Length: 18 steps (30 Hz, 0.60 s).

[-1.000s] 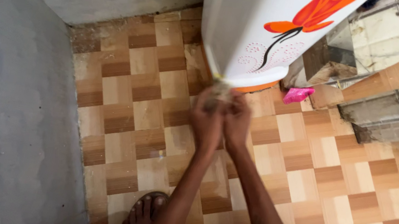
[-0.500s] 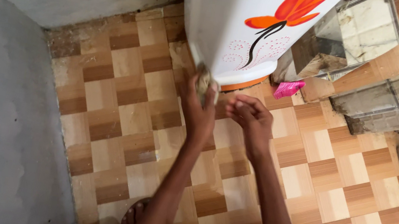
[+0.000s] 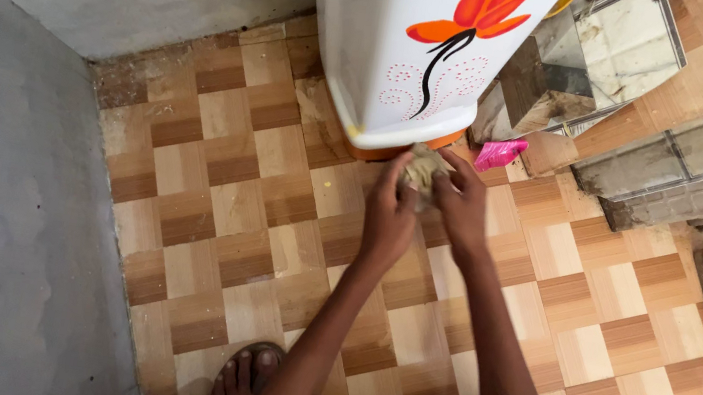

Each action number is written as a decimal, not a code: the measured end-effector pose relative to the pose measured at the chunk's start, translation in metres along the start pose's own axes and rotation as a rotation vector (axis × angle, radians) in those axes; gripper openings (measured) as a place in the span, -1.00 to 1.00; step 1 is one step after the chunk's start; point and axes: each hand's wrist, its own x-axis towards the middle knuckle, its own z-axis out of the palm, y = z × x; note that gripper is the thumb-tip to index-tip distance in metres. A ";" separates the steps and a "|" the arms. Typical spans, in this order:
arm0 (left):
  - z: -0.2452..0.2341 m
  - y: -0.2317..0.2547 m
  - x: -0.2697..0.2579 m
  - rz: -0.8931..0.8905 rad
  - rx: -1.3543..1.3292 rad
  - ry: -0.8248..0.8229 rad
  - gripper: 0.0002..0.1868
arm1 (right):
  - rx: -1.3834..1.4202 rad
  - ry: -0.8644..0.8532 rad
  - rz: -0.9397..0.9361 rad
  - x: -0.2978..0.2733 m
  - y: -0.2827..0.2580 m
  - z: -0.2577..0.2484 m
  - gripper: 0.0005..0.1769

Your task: The person wipes the exterior of a white pedestal sink with orange floral patterns using a cloth, then rinses the cloth under running water in an orange basin sink and wipes the basin interior.

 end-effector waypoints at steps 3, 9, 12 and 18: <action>-0.014 -0.006 0.003 -0.140 0.029 0.062 -0.50 | -0.290 0.147 -0.159 0.007 0.015 0.043 -0.61; -0.072 -0.034 0.006 -0.181 0.183 0.435 -0.58 | -0.340 -0.104 -0.196 -0.015 -0.010 0.119 -0.59; -0.088 -0.039 0.010 -0.086 0.204 0.562 -0.54 | -0.176 -0.189 -0.223 -0.029 -0.031 0.134 -0.49; -0.054 -0.027 0.020 -0.166 -0.086 0.349 -0.63 | 0.139 0.096 -0.021 -0.040 -0.028 0.095 -0.48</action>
